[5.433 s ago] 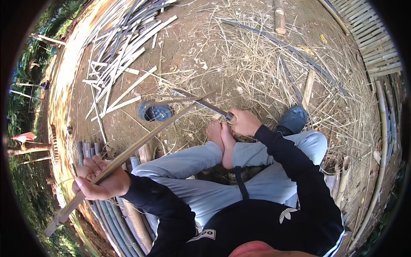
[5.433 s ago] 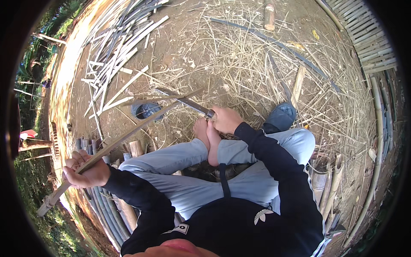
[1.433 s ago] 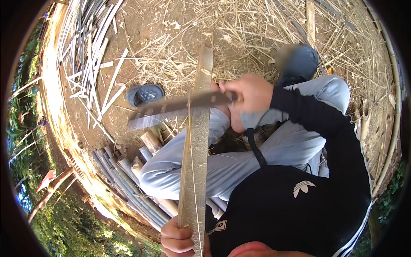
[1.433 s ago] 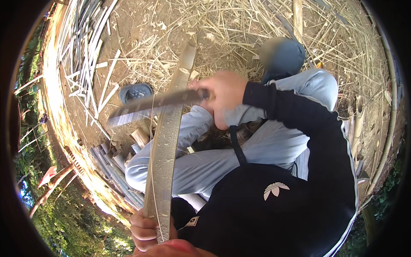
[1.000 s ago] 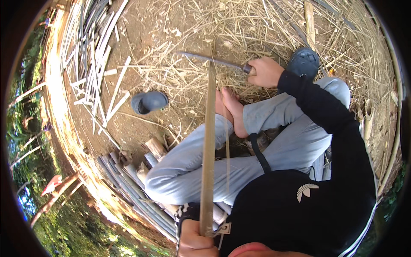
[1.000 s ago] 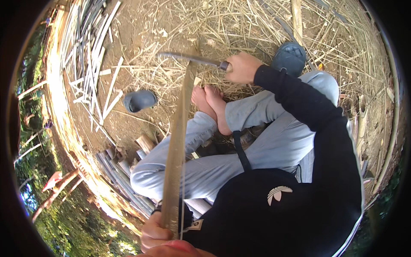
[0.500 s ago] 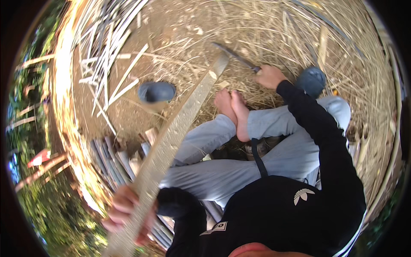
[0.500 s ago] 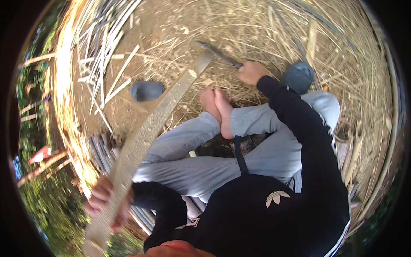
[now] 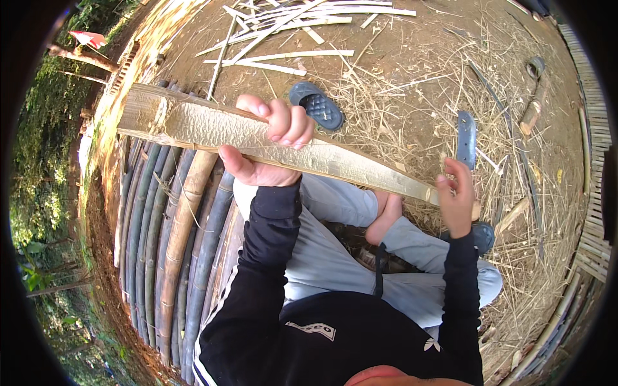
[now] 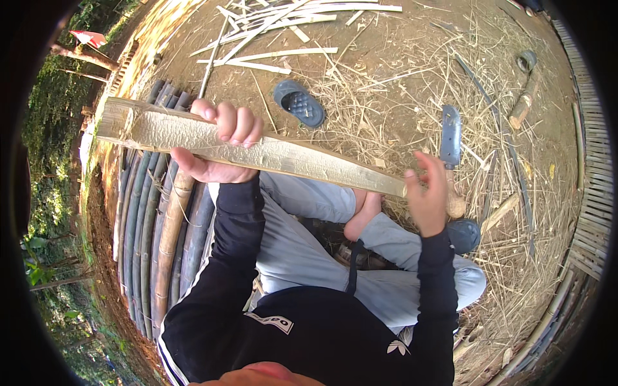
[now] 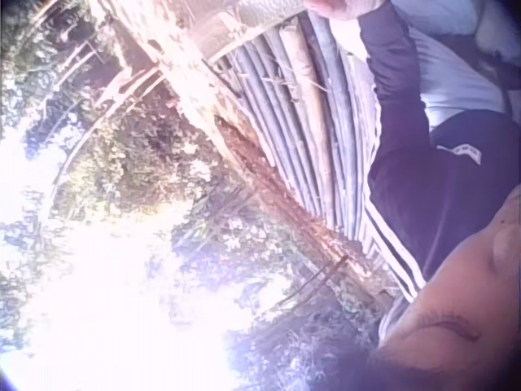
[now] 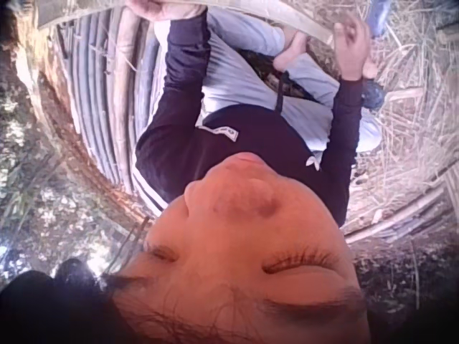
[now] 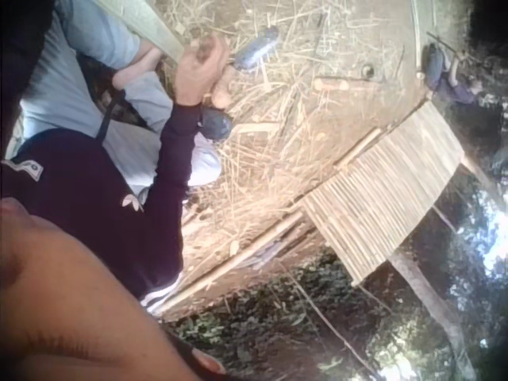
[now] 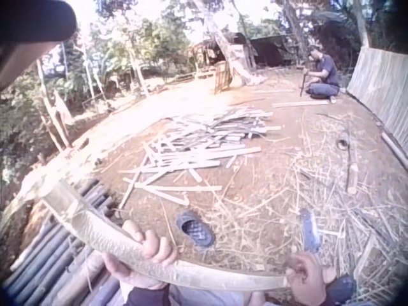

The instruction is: The person shaves and strips a long piece of bamboo using a knife while sitting outdoors.

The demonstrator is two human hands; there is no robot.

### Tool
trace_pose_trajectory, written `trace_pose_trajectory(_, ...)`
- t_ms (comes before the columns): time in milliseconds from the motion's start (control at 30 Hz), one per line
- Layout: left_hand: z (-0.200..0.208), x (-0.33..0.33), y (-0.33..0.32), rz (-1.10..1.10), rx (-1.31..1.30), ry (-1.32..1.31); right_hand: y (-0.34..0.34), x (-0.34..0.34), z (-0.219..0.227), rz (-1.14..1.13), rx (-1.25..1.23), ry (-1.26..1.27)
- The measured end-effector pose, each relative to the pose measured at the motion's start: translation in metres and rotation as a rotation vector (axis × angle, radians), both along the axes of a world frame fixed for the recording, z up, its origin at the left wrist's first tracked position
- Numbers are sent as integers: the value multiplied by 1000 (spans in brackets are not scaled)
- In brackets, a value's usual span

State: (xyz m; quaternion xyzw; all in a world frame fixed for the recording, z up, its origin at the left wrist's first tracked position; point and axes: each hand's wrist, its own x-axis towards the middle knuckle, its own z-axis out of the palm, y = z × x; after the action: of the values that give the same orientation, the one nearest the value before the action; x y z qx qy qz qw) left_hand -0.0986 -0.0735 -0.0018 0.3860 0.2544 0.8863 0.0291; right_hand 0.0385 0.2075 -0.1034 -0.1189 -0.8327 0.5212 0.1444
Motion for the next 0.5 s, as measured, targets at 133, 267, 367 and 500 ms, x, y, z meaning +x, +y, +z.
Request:
trace_pose_trajectory(133, 5, 7, 1, -16, 3, 18, -70, -19, 101, 259, 368, 389)
trace_pose_trajectory(267, 6, -1, 13, -55, 21, 134, -110, -42, 142, 406, 437, 484)
trace_pose_trajectory(367, 0, 0, 9, 0, 17, 140, -138, -48, 146, 451, 515, 339)
trace_pose_trajectory(500, -7, 1, 1, 12, 116, 83, -158, -50, 136, 724, 211, 404)
